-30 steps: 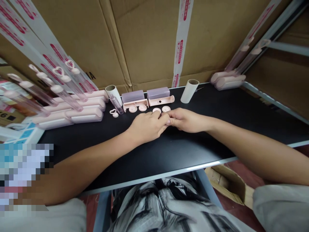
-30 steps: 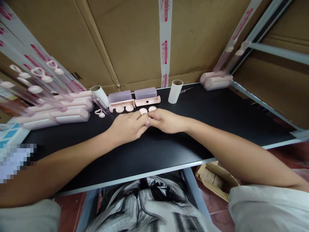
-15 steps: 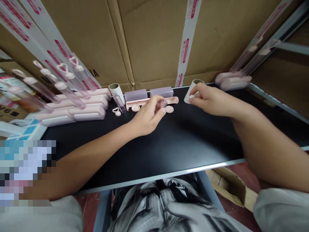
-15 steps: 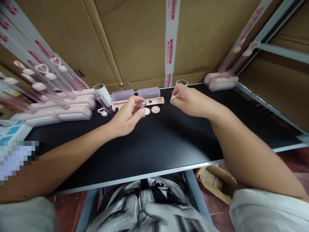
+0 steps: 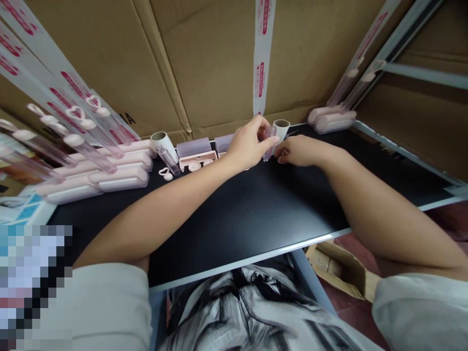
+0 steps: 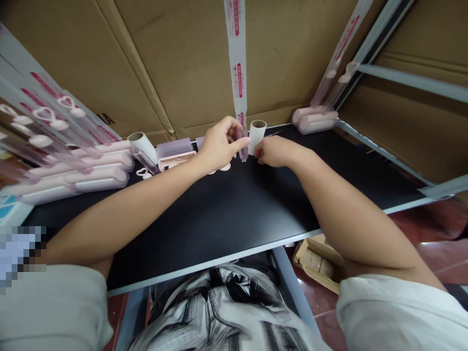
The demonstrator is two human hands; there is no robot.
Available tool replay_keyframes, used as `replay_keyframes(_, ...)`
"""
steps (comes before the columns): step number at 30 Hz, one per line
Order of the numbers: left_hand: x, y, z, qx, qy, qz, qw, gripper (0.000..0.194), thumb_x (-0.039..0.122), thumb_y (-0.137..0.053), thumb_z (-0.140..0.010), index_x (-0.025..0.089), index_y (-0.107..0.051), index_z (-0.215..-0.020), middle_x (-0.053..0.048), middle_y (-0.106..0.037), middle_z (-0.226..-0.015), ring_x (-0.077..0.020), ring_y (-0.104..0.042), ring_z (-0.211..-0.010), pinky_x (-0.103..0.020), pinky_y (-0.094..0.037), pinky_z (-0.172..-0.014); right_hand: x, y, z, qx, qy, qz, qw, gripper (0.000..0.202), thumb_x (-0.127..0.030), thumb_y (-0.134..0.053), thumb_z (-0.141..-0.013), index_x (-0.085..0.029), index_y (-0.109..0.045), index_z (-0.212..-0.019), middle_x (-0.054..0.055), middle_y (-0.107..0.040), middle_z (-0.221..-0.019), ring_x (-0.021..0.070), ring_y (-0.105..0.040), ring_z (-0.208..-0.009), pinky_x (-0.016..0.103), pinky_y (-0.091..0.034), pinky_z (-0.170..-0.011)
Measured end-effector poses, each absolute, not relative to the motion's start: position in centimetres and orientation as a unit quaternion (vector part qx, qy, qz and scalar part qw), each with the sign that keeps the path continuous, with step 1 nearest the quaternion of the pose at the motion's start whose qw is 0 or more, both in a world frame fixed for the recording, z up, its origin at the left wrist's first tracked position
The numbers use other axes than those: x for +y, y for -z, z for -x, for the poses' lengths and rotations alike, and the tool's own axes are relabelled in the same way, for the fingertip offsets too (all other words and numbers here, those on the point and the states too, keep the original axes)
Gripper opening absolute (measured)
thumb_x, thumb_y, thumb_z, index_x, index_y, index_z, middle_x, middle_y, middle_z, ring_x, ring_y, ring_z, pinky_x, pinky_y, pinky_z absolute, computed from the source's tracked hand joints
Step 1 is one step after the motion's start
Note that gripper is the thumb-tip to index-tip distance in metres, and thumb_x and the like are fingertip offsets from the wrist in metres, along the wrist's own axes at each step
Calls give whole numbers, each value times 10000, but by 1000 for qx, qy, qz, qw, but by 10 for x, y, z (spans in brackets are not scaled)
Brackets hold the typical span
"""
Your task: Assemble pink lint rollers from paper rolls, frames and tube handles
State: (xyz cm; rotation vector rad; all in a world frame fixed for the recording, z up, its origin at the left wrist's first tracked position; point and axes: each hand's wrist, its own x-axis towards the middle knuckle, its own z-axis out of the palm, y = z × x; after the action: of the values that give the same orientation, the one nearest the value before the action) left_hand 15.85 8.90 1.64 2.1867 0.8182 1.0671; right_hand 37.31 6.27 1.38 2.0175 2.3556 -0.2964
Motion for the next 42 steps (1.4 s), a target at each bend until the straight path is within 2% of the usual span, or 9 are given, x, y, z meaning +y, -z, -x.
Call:
replay_keyframes(4,112,-14,-177,349,-364,-836,216,248,220,-839,-895,224,-595,-941,-18,-721,-896,-217,-661,-848,-392,-516,-874,70,-8,-375,753,72,-654,-31,255,-175,-740,-914,-217,-898,-1110,99,-861,-1029,297,-778,-981,384,-579,-904)
replay_keyframes(8,128,-11,-177,392,-355,-825,201,256,214,-852,-877,221,-608,-955,-28,-736,-906,-243,-690,-874,-426,-532,-913,76,-2,-370,762,69,-642,-50,318,-152,-683,-969,-186,-892,-1206,117,-870,-1121,324,-797,-1080,403,-579,-1003)
replay_keyframes(12,131,-13,-173,415,-338,-824,187,261,233,-849,-884,225,-626,-1019,-36,-752,-958,-254,-719,-929,-423,-543,-928,80,5,-366,774,50,-626,-78,339,-156,-659,-997,-206,-887,-1243,93,-871,-1178,326,-800,-1131,396,-580,-1029)
replay_keyframes(17,123,-16,-171,424,-311,-831,180,294,256,-840,-895,247,-625,-1096,-29,-774,-1005,-259,-736,-1007,-426,-538,-981,77,4,-362,788,31,-610,-77,358,-195,-649,-1024,-245,-870,-1301,89,-871,-1177,344,-801,-1133,412,-585,-987)
replay_keyframes(21,120,-17,-170,426,-294,-841,157,281,276,-825,-908,237,-638,-1114,-48,-788,-1025,-287,-738,-1064,-442,-530,-985,70,-4,-362,785,30,-614,-76,367,-156,-636,-999,-256,-887,-1247,67,-874,-1166,329,-801,-1138,391,-588,-959)
replay_keyframes(29,123,-20,-169,430,-281,-843,162,366,289,-861,-890,221,-652,-1182,-57,-798,-1074,-254,-733,-1007,-394,-521,-917,62,-15,-370,784,30,-614,-91,322,-205,-656,-968,-273,-906,-1159,37,-873,-1188,310,-804,-1109,394,-582,-960)
replay_keyframes(34,130,-20,-166,411,-254,-864,142,252,290,-843,-888,198,-727,-1092,-68,-809,-1078,-240,-722,-991,-369,-517,-877,60,-16,-369,780,40,-621,-66,306,-278,-688,-993,-236,-886,-1222,74,-876,-1121,309,-802,-1036,386,-568,-890)
replay_keyframes(38,134,-20,-167,389,-210,-888,124,124,275,-767,-915,202,-794,-1010,-78,-830,-1086,-250,-734,-992,-389,-536,-901,61,-15,-366,776,51,-628,-30,333,-256,-695,-988,-211,-871,-1267,90,-873,-1108,290,-795,-991,361,-558,-863)
replay_keyframes(42,125,-26,-166,366,-169,-912,83,206,232,-636,-949,210,-827,-1023,-88,-836,-1105,-273,-747,-1028,-424,-547,-948,60,-19,-366,768,70,-636,-40,317,-254,-710,-974,-220,-883,-1237,77,-874,-1090,278,-793,-981,350,-556,-860)
